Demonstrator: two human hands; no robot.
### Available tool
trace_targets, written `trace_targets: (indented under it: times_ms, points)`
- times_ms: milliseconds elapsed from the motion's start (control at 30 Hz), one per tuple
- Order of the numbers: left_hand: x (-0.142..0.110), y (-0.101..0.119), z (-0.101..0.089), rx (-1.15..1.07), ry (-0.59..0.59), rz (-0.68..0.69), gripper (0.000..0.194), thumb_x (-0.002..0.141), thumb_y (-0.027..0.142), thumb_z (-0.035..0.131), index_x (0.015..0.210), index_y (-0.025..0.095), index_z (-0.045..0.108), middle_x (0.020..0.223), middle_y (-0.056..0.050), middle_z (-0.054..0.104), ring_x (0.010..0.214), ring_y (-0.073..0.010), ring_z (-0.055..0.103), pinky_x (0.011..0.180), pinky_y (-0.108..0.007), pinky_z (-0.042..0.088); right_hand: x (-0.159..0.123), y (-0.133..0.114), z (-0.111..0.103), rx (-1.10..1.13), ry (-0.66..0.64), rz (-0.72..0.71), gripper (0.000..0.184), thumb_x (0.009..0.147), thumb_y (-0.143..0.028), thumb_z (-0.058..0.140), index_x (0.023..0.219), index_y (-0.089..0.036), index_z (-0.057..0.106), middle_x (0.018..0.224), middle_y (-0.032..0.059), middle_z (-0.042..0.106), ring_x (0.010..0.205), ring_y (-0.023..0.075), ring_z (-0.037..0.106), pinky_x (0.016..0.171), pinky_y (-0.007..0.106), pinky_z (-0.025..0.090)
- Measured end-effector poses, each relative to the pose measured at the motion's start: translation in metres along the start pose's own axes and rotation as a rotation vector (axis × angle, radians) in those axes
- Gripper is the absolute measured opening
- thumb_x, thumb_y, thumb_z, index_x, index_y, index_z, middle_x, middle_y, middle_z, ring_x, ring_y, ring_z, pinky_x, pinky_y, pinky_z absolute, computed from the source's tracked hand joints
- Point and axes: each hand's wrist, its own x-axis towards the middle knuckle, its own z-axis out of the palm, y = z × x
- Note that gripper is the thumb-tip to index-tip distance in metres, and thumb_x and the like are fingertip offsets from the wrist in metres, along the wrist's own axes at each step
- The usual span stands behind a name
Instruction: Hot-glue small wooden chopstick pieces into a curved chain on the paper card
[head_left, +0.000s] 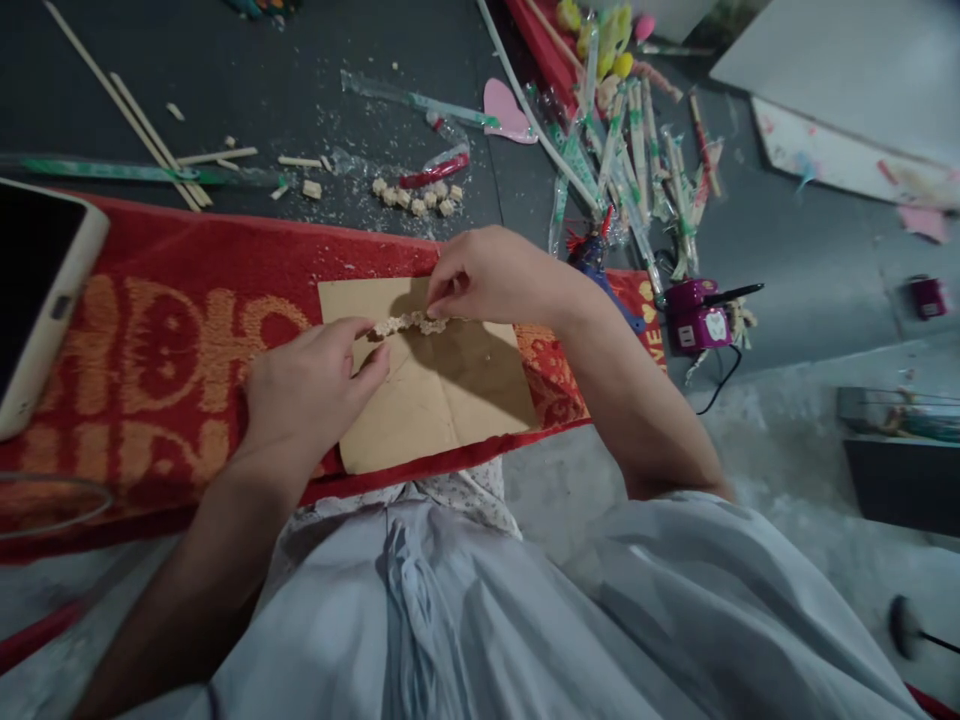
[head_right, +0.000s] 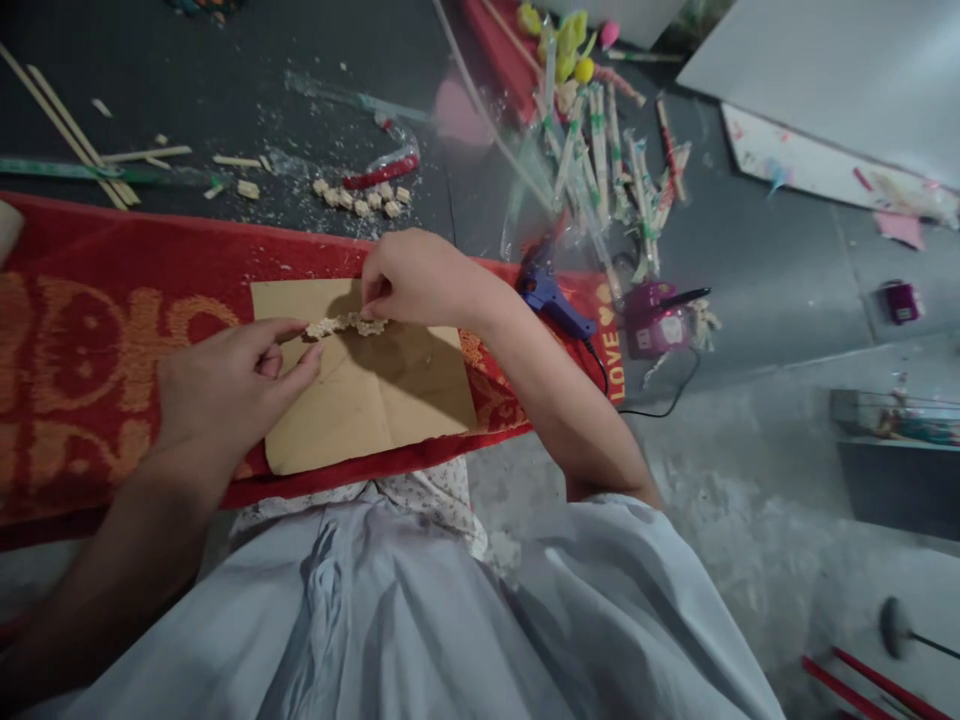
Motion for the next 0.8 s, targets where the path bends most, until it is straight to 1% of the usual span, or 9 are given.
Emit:
trace_targets:
  times_ms: [100,200,367,467,567,667,733,800]
  points:
    - [0.000,0.000,0.000,0.013,-0.013,0.009,0.041,0.095,0.044,0.056,0.124,0.024,0.078,0.077,-0.004,0.065,0.073,-0.0223,0.060,0.066,-0.034,0.033,0.005,-0.002,-0.001,-0.035,-0.075,-0.010,0.010,0.087,-0.011,0.075,0.087,-0.015,0.084,0.087,0.0019,0.076,0.076,0.0104,0.058,0.072,0.027,0.037]
    - [0.000,0.001,-0.002,0.018,-0.049,-0.010,0.041,0.097,0.045,0.055,0.125,0.026,0.077,0.079,-0.003,0.066,0.076,-0.0213,0.060,0.067,-0.032,0.032,0.010,-0.002,-0.002,-0.030,-0.120,-0.041,0.010,0.088,-0.010,0.074,0.085,-0.015,0.081,0.083,0.0007,0.074,0.074,0.0102,0.057,0.072,0.027,0.037]
    - [0.000,0.001,-0.003,0.019,-0.068,-0.023,0.041,0.097,0.047,0.054,0.126,0.027,0.075,0.080,-0.002,0.065,0.077,-0.0204,0.060,0.067,-0.031,0.031,0.013,0.002,-0.003,0.047,-0.130,-0.040,0.014,0.088,-0.013,0.070,0.078,-0.020,0.076,0.079,-0.0002,0.075,0.070,0.0125,0.059,0.070,0.029,0.039]
    - [-0.001,0.000,-0.003,0.027,-0.054,0.004,0.042,0.097,0.046,0.051,0.125,0.027,0.076,0.078,-0.003,0.064,0.078,-0.0215,0.061,0.067,-0.032,0.031,0.012,0.006,-0.002,0.129,-0.058,-0.072,0.018,0.084,-0.010,0.068,0.072,-0.022,0.072,0.075,-0.0009,0.075,0.068,0.0136,0.060,0.069,0.030,0.041]
    - [-0.002,-0.001,-0.002,0.024,-0.055,0.018,0.043,0.098,0.047,0.050,0.126,0.027,0.076,0.077,-0.003,0.064,0.077,-0.0217,0.062,0.067,-0.032,0.033,0.010,0.011,-0.006,0.163,0.066,-0.097,0.017,0.082,-0.010,0.067,0.071,-0.023,0.071,0.073,-0.0012,0.073,0.067,0.0143,0.058,0.068,0.031,0.043]
    - [-0.002,-0.001,-0.003,0.035,-0.057,0.022,0.043,0.098,0.047,0.049,0.126,0.027,0.075,0.078,-0.003,0.065,0.079,-0.0212,0.063,0.068,-0.031,0.034,0.008,0.020,-0.016,0.185,0.223,-0.052,0.013,0.089,-0.018,0.067,0.079,-0.023,0.074,0.076,-0.0001,0.073,0.073,0.0168,0.061,0.069,0.032,0.045]
    - [-0.002,0.000,-0.004,0.045,-0.071,0.006,0.042,0.097,0.045,0.050,0.126,0.026,0.075,0.080,-0.003,0.066,0.081,-0.0217,0.064,0.068,-0.031,0.034,0.007,0.030,-0.026,0.184,0.311,-0.014,0.007,0.092,-0.025,0.071,0.089,-0.023,0.077,0.079,0.0012,0.074,0.081,0.0197,0.065,0.072,0.032,0.047]
    - [-0.001,0.002,-0.005,0.039,-0.086,-0.019,0.042,0.097,0.045,0.052,0.127,0.026,0.074,0.081,-0.003,0.067,0.083,-0.0224,0.065,0.069,-0.031,0.035,0.004,0.040,-0.035,0.171,0.365,0.006,0.011,0.096,-0.031,0.070,0.099,-0.023,0.077,0.082,0.0036,0.076,0.088,0.0221,0.067,0.075,0.034,0.048]
